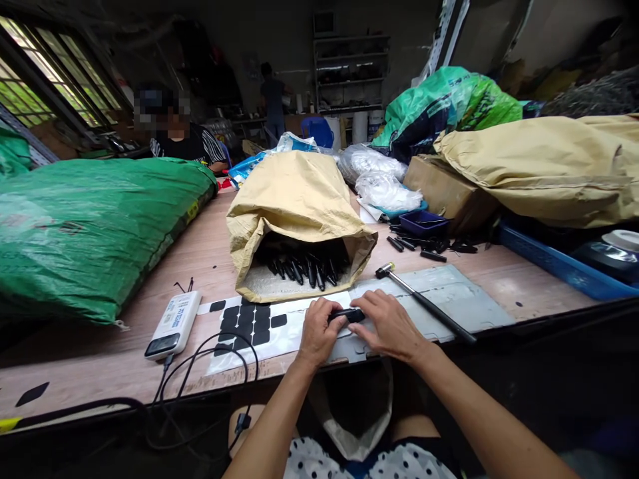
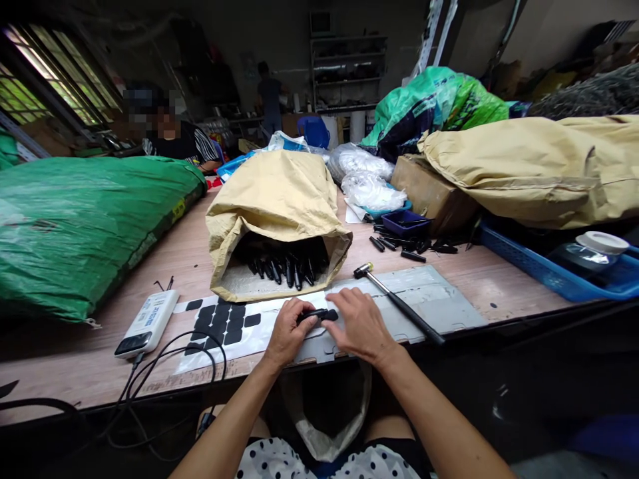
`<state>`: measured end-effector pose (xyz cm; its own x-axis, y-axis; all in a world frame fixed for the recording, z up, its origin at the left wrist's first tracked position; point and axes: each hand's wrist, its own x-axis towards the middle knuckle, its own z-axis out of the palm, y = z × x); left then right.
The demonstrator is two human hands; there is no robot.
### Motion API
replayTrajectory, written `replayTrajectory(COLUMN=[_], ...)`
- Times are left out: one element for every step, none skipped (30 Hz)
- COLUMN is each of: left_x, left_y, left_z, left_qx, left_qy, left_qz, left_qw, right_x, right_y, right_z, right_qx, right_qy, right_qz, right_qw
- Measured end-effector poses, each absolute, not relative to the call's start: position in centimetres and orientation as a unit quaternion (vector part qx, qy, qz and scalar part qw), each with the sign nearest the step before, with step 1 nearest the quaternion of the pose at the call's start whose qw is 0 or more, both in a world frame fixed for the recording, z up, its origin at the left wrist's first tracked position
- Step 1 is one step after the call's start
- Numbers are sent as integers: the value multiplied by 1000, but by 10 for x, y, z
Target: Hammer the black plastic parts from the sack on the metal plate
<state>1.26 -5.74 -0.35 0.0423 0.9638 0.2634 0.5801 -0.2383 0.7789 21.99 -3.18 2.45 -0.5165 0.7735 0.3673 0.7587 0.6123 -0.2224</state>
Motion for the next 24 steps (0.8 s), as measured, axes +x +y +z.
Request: replayTrajectory(left_x=[13, 13, 13, 12, 12, 12, 12, 12, 12, 13, 13, 13, 14, 14, 15, 15, 16, 16, 16, 16, 16, 15, 15, 14], left_y=[-58, -58, -58, -58, -58, -58, -58, -58, -58, -58, -58, -58, -58, -58, -58, -59, -59, -59, -59, -59, -60, -60, -60, -60], left_z=[-4, -4, -5, -6, -7, -8, -9, -10, -10, -10, -10, -10, -10, -10, -9, -9, -8, -8, -6, -5, -4, -3, -1, 0], left_qx=[683, 686, 687, 688, 688, 689, 693, 700, 709, 718, 726, 731, 732, 732, 731, 729, 727, 725, 722, 719, 715, 710, 706, 702], left_qy=[566, 566, 568, 570, 573, 574, 573, 569, 565, 562, 562, 565, 569, 574, 578, 580, 582, 583, 584, 585, 585, 586, 585, 584], left_qz=[394, 393, 392, 389, 386, 383, 379, 373, 366, 357, 346, 336, 327, 321, 319, 318, 319, 320, 322, 325, 328, 332, 338, 344], left_qw=[238, 233, 229, 225, 222, 221, 219, 216, 211, 203, 195, 187, 180, 176, 174, 174, 175, 178, 183, 189, 197, 206, 213, 219], right_x=[214, 210, 208, 206, 206, 206, 207, 207, 207, 207, 207, 206, 205, 204, 203, 203, 202, 202, 202, 202, 202, 202, 203, 203], right_y=[-34, -34, -33, -31, -29, -27, -25, -24, -23, -23, -23, -23, -24, -24, -24, -25, -25, -25, -25, -25, -25, -26, -26, -27], right_z=[24, 22, 18, 14, 10, 6, 3, 0, -1, -2, -3, -4, -4, -5, -6, -6, -7, -7, -7, -7, -7, -6, -4, -3], right_qx=[-419, -412, -411, -409, -405, -399, -393, -386, -380, -375, -371, -367, -364, -364, -365, -365, -366, -366, -366, -366, -367, -369, -372, -375], right_qy=[-885, -891, -893, -894, -896, -897, -899, -900, -902, -903, -905, -907, -908, -908, -907, -906, -905, -904, -903, -902, -901, -899, -896, -893], right_qz=[29, 30, 25, 19, 17, 17, 18, 18, 18, 17, 16, 16, 16, 17, 18, 20, 22, 25, 28, 32, 37, 43, 51, 61], right_qw=[201, 189, 183, 181, 183, 188, 194, 200, 205, 207, 208, 207, 207, 208, 210, 214, 218, 221, 224, 227, 230, 234, 238, 243])
